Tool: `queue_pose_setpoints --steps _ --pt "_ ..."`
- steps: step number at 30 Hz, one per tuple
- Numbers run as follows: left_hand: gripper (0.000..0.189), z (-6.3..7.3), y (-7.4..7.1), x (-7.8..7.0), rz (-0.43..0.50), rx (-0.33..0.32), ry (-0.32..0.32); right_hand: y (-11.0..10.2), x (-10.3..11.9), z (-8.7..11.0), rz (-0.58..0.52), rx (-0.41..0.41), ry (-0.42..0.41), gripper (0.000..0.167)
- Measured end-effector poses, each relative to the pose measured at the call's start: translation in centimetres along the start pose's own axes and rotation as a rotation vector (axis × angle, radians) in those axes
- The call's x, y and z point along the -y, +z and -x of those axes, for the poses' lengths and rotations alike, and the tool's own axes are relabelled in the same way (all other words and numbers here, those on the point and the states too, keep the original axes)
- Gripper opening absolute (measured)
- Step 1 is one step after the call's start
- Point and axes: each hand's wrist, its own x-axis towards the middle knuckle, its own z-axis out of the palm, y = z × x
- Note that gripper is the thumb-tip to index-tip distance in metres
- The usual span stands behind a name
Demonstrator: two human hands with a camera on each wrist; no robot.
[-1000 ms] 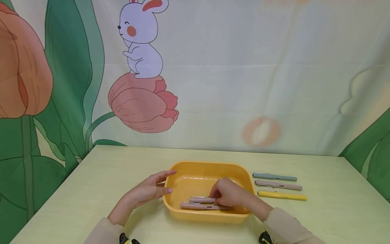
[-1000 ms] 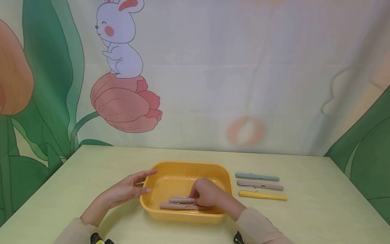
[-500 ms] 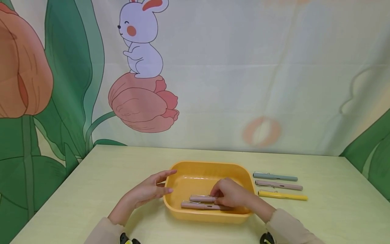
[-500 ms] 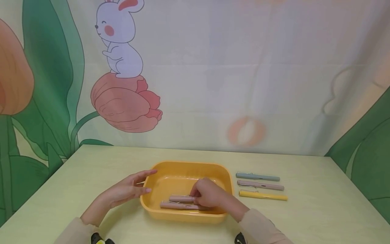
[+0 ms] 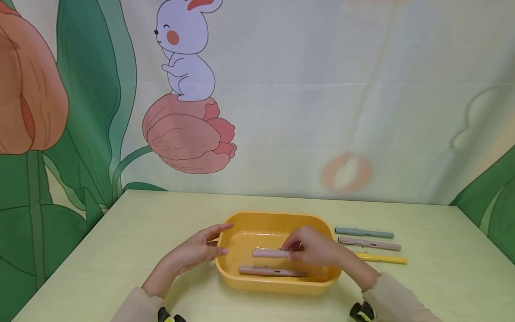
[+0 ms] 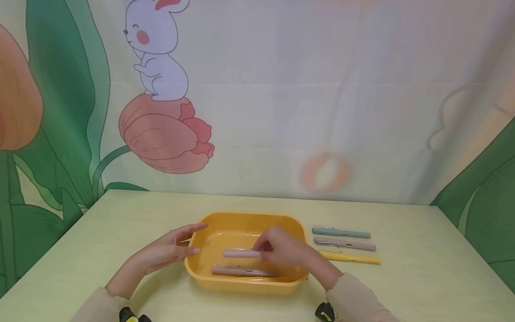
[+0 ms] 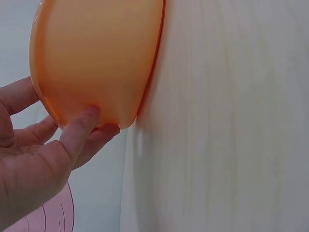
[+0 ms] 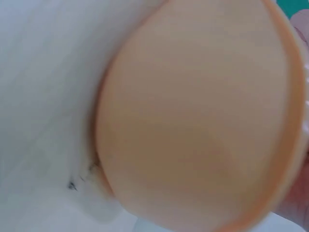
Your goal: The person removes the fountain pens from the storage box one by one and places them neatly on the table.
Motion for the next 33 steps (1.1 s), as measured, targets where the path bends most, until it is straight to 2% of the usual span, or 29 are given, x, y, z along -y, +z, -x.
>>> queue_pose_setpoints --steps 13,21,29,33 --pt "0.066 0.2 0.0 -0.1 0.014 0.010 0.010 -2.3 0.3 1.6 0.034 -0.054 -0.044 0.012" --pt "0.066 0.1 -0.1 0.0 0.019 0.015 0.014 -3.8 -0.3 3.0 -0.002 -0.066 0.009 0.011" --pt "0.066 0.1 0.0 0.0 0.017 0.009 0.010 -5.4 -1.0 5.1 0.016 -0.068 0.040 0.012" --pt "0.065 0.1 -0.1 0.0 0.015 0.017 0.017 -6.1 -1.5 6.1 0.011 -0.066 0.030 0.013"
